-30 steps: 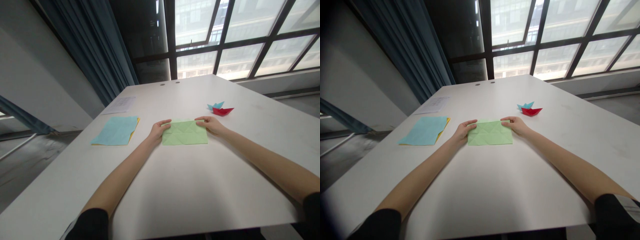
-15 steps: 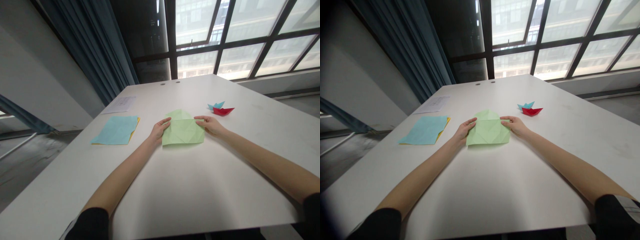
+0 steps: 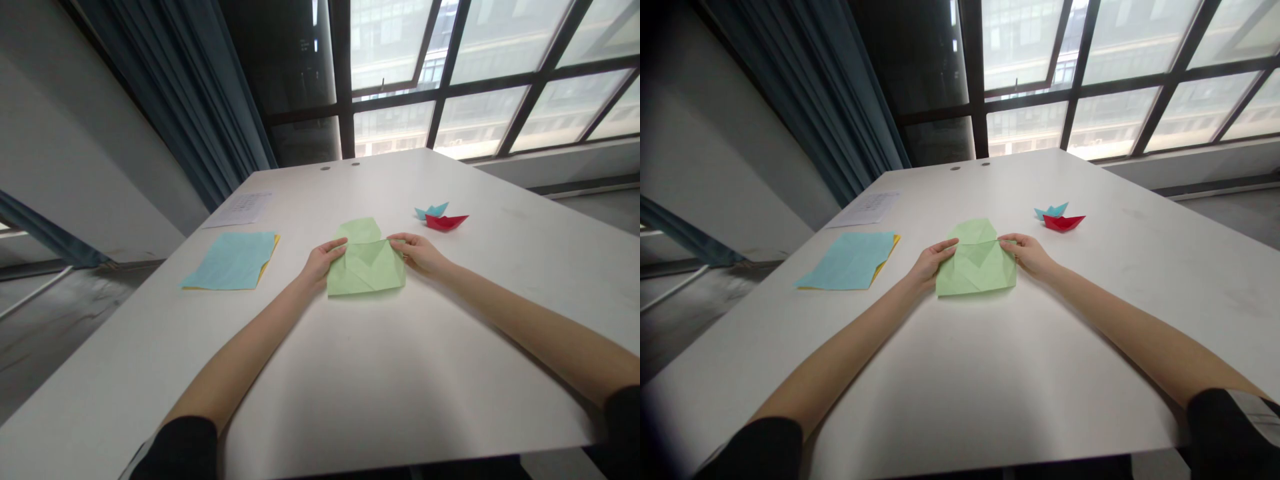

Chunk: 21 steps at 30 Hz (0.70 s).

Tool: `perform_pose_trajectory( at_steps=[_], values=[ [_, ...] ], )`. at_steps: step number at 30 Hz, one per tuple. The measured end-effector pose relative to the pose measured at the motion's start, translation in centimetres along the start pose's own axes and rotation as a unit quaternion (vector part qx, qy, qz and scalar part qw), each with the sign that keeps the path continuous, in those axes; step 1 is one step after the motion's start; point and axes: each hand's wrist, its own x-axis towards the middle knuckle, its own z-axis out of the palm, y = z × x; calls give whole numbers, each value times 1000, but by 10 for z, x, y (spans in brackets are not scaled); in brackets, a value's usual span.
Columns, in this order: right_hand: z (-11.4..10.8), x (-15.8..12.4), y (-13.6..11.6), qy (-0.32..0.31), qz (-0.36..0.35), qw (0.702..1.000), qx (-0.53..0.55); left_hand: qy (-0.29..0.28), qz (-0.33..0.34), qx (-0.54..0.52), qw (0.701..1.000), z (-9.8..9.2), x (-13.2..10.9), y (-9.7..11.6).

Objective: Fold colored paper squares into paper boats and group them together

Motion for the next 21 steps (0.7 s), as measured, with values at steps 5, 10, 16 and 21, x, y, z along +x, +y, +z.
perform_pose_trajectory(
  at_steps=[5, 10, 16, 21],
  values=[
    [-3, 0, 1, -5, -40, 995, -96, -4, -5, 25, 1000, 1, -1, -1],
    [-13, 3, 0, 66, -236, 905, -347, -15, -23, 28, 999, 4, -3, 0],
    [-11, -6, -15, -8, -361, 807, -467, -41, -53, 19, 998, 4, -4, 0],
    [-8, -8, -16, -67, -349, 816, -456, -83, -85, 14, 993, 4, -7, 2]
  ],
)
